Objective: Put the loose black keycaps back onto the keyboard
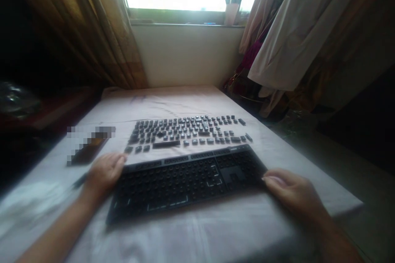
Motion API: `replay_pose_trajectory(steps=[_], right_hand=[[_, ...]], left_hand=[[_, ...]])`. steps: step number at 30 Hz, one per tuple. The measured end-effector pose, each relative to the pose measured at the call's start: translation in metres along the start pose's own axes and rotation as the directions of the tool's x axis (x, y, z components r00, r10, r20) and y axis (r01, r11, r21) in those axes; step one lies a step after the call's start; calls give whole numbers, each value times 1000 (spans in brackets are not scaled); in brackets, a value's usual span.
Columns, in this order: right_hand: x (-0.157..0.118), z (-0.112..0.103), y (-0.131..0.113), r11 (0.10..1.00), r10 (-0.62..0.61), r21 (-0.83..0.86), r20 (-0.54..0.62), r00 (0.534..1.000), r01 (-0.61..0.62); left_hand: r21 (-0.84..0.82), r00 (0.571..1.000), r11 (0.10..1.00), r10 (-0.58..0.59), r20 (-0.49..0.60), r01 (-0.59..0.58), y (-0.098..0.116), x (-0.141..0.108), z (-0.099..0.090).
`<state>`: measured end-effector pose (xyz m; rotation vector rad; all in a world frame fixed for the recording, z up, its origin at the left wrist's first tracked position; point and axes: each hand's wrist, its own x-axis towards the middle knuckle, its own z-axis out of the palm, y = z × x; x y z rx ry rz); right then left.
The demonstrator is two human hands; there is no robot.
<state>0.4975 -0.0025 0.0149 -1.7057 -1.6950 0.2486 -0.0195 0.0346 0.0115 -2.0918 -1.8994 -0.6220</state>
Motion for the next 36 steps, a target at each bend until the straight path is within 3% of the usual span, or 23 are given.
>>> replay_pose_trajectory(steps=[12,19,26,36], right_hand=[[3,-7,-18,987,-109,-114,56,992,115],[9,-3,-6,988,-85,-119,119,989,99],[12,-13,-19,985,-54,-153,176,983,82],[23,-26,-17,995,-88,77,333,939,66]], left_hand=[[98,998,994,-50,44,46,4,-6,-3],[83,997,994,-79,11,77,7,-8,-3],[1,996,996,-90,10,90,11,-6,-9],[-19,989,990,-137,56,138,0,-8,-9]])
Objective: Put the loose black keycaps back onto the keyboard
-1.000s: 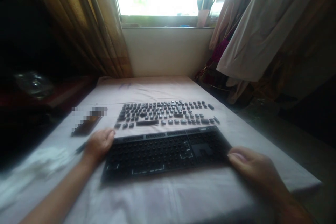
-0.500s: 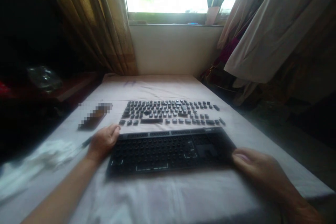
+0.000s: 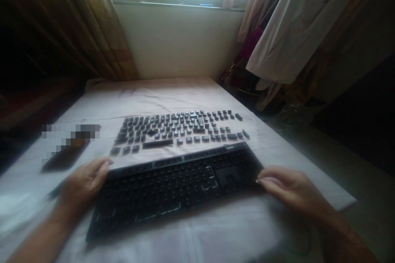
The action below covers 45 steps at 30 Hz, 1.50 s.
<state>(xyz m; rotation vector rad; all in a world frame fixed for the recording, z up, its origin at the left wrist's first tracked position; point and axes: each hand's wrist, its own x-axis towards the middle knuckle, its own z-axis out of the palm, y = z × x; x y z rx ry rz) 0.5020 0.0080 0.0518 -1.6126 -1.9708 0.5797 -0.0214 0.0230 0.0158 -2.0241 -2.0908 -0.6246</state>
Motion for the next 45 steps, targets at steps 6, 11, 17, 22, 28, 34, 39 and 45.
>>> replay_pose_trajectory(steps=[6,11,17,22,28,34,39,45], right_hand=[[5,1,-5,1000,2,16,41,999,-2],[1,4,-10,1000,-18,10,39,999,18],[5,7,-19,990,-88,-100,70,994,95],[11,11,-11,966,-151,-191,142,978,177],[7,21,4,980,-176,-87,66,982,182],[3,19,-10,996,-91,-20,15,996,91],[2,21,-9,997,-80,-13,24,996,81],[2,22,-2,992,-113,-46,11,994,113]], left_hand=[[-9,1000,1000,-1,29,1,-15,-2,6],[-29,999,1000,-4,51,5,-21,-2,8],[-56,1000,998,-10,16,11,-7,0,2],[-61,1000,998,15,3,-15,6,-1,-3],[-76,999,996,34,-37,-36,6,-3,1],[-97,998,994,42,-51,-47,6,-5,3],[-93,998,995,34,-44,-38,5,-5,3],[-83,998,996,27,-50,-31,2,-6,6]])
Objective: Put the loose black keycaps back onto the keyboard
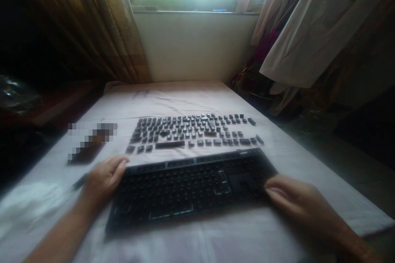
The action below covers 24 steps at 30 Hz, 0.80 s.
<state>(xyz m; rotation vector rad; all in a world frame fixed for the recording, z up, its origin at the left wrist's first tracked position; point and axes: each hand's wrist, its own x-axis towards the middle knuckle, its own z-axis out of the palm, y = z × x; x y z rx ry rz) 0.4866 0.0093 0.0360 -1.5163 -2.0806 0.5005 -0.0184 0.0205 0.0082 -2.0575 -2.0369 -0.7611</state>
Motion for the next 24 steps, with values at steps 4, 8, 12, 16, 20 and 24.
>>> replay_pose_trajectory(steps=[4,8,12,16,20,24], right_hand=[[0,-4,-2,1000,19,22,-2,1000,-18],[-1,-5,-5,996,23,86,-28,999,-20],[-2,-4,-11,995,-16,97,39,999,12],[0,-1,-19,992,-55,113,32,998,51],[3,4,-24,991,-114,78,37,993,111],[7,7,-25,983,-181,-9,57,982,182]], left_hand=[[8,1000,1000,5,-3,-5,-1,0,0],[12,1000,1000,7,5,-8,0,1,-1],[10,1000,1000,-1,10,1,2,2,-4],[4,1000,1000,-11,22,11,4,3,-5],[2,999,1000,-20,28,20,4,4,-4],[3,999,1000,-25,24,25,4,4,-4]])
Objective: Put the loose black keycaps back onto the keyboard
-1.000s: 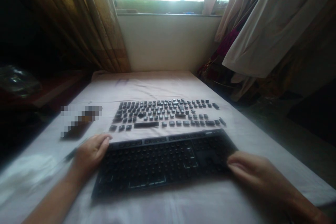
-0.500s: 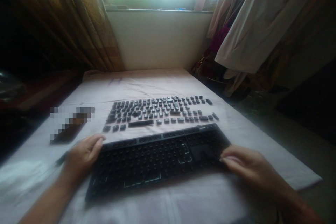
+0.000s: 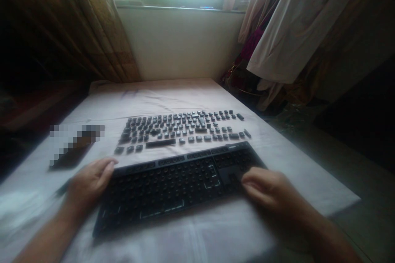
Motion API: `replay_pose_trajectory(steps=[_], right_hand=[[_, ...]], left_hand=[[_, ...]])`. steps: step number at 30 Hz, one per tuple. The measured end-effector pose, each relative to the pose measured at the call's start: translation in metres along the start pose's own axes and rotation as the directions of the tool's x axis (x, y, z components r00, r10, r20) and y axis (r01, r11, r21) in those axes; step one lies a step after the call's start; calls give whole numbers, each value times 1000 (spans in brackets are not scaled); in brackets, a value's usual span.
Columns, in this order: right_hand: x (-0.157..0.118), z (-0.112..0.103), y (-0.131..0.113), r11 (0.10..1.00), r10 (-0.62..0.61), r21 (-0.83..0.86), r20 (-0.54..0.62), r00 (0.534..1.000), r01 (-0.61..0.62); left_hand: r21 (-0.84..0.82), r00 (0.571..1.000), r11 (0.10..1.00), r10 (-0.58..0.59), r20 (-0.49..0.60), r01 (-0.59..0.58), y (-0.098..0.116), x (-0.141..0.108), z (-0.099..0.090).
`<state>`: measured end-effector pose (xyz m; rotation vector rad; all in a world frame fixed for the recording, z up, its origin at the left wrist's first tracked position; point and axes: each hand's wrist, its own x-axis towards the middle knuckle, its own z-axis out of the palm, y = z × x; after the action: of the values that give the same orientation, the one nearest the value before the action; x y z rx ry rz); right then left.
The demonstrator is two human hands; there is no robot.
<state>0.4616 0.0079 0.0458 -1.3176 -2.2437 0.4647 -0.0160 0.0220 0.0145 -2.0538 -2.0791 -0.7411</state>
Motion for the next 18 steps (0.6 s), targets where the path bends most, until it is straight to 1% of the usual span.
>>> replay_pose_trajectory(steps=[3,5,8,11,15,18], right_hand=[[1,-2,-2,999,-3,-44,49,999,5],[1,-3,-3,999,7,-48,55,998,-4],[0,-4,-2,1000,10,-30,59,998,-8],[-1,0,4,1000,-5,2,74,997,5],[-4,7,15,1000,-15,14,23,1000,14],[-7,10,18,1000,5,-3,-6,1000,-5]], left_hand=[[1,1000,1000,-2,-4,2,0,0,0],[0,1000,1000,0,-7,0,0,0,0],[-1,1000,1000,3,-15,-3,0,-1,1],[-1,1000,1000,6,-24,-6,0,-1,2],[-12,1000,1000,18,-21,-18,1,-2,3],[-19,1000,1000,21,-15,-22,2,-2,3]])
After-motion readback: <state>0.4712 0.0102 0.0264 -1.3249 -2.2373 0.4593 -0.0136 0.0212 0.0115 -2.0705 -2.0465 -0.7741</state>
